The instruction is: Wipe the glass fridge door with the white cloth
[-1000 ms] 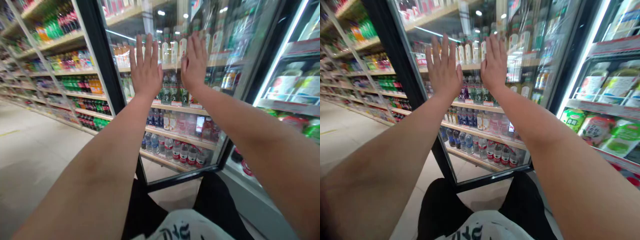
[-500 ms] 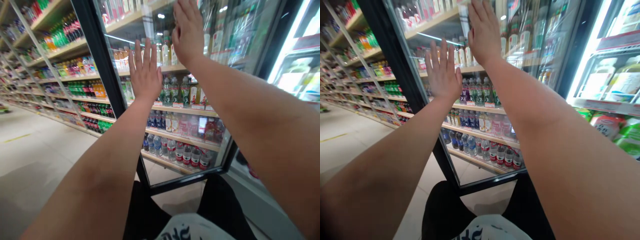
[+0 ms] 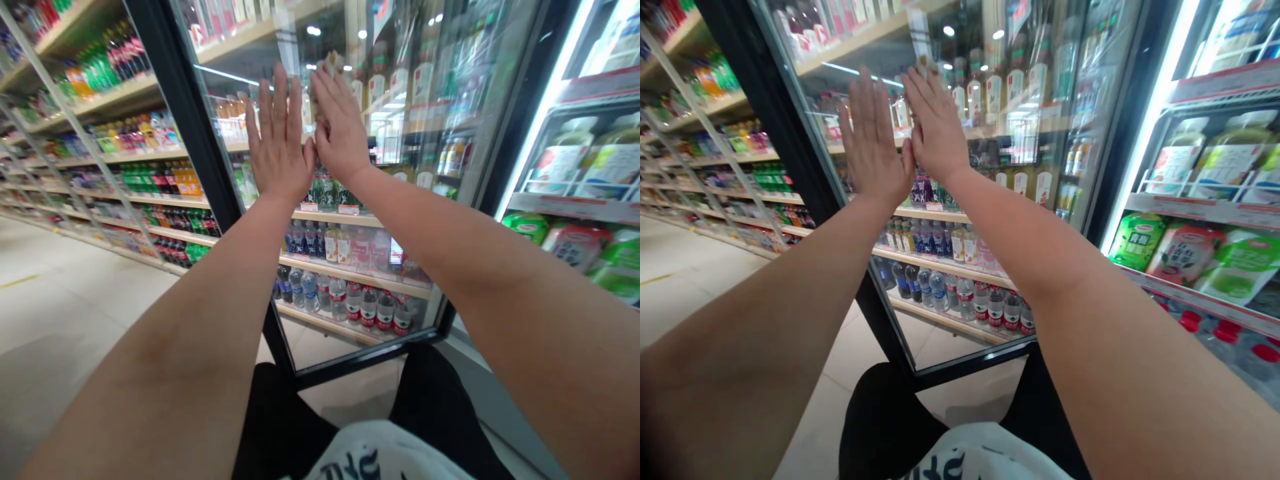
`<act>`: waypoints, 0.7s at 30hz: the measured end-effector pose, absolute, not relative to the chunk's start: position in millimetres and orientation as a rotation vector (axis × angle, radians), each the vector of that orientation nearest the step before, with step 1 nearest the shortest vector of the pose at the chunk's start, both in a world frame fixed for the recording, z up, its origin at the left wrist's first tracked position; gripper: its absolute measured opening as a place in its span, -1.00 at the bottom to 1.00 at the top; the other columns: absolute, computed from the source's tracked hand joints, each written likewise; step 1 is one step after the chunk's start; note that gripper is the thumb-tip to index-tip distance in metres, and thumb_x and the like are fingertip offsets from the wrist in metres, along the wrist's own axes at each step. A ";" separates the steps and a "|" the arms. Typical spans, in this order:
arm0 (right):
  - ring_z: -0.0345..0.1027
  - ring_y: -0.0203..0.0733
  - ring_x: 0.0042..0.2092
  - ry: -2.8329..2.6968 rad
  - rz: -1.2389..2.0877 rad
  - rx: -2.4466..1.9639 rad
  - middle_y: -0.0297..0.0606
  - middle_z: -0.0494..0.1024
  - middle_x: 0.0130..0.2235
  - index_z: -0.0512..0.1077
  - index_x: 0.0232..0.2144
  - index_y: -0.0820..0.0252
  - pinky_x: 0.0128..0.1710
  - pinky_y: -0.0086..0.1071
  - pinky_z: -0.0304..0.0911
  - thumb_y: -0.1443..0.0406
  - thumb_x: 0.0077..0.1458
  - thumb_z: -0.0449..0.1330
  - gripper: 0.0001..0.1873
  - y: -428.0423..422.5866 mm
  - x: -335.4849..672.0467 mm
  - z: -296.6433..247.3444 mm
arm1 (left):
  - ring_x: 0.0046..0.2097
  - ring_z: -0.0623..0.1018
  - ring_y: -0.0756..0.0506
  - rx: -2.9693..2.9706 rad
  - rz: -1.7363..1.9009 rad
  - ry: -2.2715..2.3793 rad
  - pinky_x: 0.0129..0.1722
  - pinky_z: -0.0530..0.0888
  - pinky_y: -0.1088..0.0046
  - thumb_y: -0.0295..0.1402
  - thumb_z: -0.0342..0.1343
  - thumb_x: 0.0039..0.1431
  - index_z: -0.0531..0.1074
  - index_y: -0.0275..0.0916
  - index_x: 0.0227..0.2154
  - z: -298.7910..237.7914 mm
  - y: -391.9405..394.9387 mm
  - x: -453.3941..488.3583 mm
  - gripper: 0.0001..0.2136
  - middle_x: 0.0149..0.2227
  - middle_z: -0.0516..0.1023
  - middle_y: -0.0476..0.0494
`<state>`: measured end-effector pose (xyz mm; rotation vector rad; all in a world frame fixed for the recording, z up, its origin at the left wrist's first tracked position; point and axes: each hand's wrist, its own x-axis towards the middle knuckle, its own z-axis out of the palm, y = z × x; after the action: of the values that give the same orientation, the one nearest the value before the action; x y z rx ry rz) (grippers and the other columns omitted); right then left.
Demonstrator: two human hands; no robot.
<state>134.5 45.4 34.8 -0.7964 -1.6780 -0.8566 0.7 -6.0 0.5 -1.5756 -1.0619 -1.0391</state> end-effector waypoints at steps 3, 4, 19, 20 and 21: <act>-0.29 -0.54 0.52 -1.666 -0.800 -0.658 -0.51 -0.03 0.51 0.03 0.50 0.20 0.47 -0.65 -0.23 0.15 0.31 -0.34 -0.22 30.3 135.4 30.7 | 0.53 -0.30 -0.05 -1.705 -1.016 -0.975 0.49 -0.16 -0.14 -0.32 -0.20 0.48 -0.05 -0.11 0.51 0.7 -6.4 -5.5 -0.42 0.50 0.02 0.18; -0.34 -0.56 0.52 -1.666 -0.780 -0.624 -0.51 -0.09 0.52 0.01 0.51 0.19 0.44 -0.69 -0.21 0.10 0.32 -0.34 -0.21 27.4 138.5 31.9 | 0.53 -0.20 -0.06 -1.745 -1.003 -0.962 0.49 -0.15 -0.11 -0.32 -0.24 0.48 -0.01 -0.08 0.50 0.7 -6.3 -7.2 -0.44 0.50 0.01 0.19; -0.33 -0.12 0.56 -1.780 -0.905 -0.823 -0.40 -0.13 0.52 -0.02 0.53 0.09 0.56 0.05 -0.23 0.05 0.46 -0.29 -0.29 68.3 224.3 -2.5 | 0.43 0.05 -0.36 -1.630 -1.106 -1.091 0.50 -0.23 -0.15 -0.26 0.02 0.36 0.35 -0.26 0.27 17.1 -14.3 48.6 -0.54 0.31 0.34 -0.28; -0.31 -0.12 0.56 -1.769 -0.900 -0.823 -0.38 -0.10 0.52 0.00 0.52 0.10 0.56 0.03 -0.22 0.06 0.46 -0.29 -0.30 69.0 222.0 -4.4 | 0.41 0.10 -0.40 -1.654 -1.128 -1.077 0.48 -0.15 -0.19 -0.30 0.00 0.37 0.34 -0.24 0.30 15.8 -12.1 51.6 -0.53 0.31 0.35 -0.28; -0.30 -0.12 0.55 -1.763 -0.900 -0.822 -0.38 -0.09 0.52 0.02 0.52 0.11 0.56 0.01 -0.21 0.07 0.47 -0.28 -0.31 69.5 220.4 -5.5 | 0.40 0.15 -0.43 -1.696 -1.135 -1.051 0.45 -0.04 -0.23 -0.33 -0.04 0.39 0.34 -0.20 0.32 13.7 -10.1 53.8 -0.53 0.31 0.35 -0.28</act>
<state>220.4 69.5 -5.5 -0.8217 -1.7634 -0.8995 53.8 -10.1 13.7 -1.6956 -1.0510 -1.1347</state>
